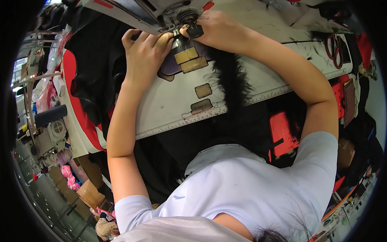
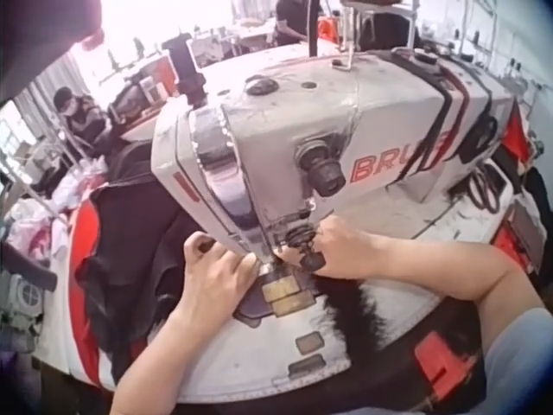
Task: Attaching black fur trim to a black garment using an industrial sewing machine.
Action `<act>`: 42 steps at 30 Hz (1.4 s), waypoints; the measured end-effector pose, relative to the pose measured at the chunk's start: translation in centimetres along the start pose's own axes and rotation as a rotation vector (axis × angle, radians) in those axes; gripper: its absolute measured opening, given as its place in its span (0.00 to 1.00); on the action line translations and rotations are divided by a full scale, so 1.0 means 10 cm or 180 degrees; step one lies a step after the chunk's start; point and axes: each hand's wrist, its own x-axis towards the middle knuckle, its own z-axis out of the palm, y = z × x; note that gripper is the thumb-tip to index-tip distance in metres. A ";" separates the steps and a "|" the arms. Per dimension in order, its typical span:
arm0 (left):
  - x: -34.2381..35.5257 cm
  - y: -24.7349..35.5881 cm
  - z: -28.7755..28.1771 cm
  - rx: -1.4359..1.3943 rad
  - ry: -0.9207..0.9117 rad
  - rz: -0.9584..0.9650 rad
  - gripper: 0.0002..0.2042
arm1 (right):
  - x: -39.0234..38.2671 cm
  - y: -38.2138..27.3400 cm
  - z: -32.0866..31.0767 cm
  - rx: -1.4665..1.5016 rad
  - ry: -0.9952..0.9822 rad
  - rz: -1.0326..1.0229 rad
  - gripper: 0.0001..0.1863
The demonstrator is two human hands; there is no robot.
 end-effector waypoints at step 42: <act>-0.04 0.01 0.02 -0.0490 0.0008 -0.0636 0.03 | -0.04 0.02 -0.10 -0.0199 -0.0302 0.0315 0.12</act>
